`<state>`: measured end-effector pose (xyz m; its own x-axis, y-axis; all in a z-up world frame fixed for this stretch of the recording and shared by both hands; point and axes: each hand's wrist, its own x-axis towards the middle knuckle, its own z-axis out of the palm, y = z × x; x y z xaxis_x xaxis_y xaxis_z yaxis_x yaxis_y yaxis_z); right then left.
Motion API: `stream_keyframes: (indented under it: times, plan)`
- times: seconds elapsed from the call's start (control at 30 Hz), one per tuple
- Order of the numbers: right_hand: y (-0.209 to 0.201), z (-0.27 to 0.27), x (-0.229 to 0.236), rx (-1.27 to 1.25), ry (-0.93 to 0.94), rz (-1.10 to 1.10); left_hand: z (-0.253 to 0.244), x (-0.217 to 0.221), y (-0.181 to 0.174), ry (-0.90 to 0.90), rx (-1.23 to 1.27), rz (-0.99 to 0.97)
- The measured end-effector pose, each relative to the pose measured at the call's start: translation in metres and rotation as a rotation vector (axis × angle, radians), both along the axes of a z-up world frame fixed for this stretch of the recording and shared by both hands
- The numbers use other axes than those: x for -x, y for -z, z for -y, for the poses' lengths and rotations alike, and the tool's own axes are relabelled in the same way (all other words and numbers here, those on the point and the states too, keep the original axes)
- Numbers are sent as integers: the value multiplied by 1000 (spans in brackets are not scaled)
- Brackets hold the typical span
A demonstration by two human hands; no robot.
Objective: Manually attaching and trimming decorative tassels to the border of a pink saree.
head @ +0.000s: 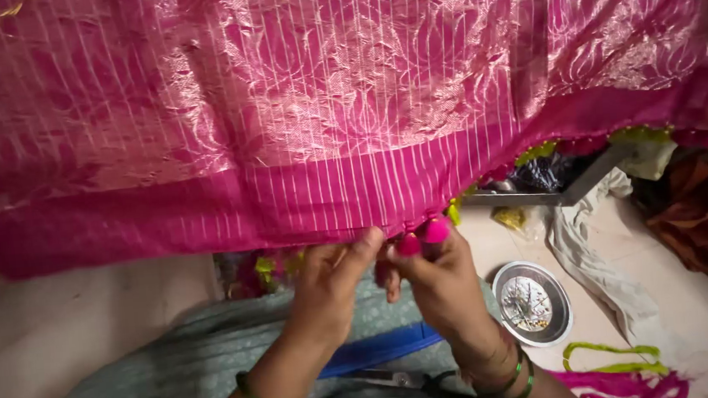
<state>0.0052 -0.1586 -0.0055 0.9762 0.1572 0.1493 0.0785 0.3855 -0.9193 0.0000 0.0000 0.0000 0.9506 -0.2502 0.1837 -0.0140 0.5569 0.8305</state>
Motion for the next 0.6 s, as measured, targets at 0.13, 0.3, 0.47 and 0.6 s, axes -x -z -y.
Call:
stream_keyframes:
  times: [0.13,0.3,0.47,0.6]
  plan:
    - [-4,-6,9,-275,-100,-82,6,1,-2,22,22,-141]
    - [-50,-6,40,687,677,669,2,-3,37,-391,-351,76]
    - [-94,-5,18,930,489,817,2,2,0,-268,-192,95]
    - [-83,-5,16,830,514,864,3,-6,9,-298,-120,-177]
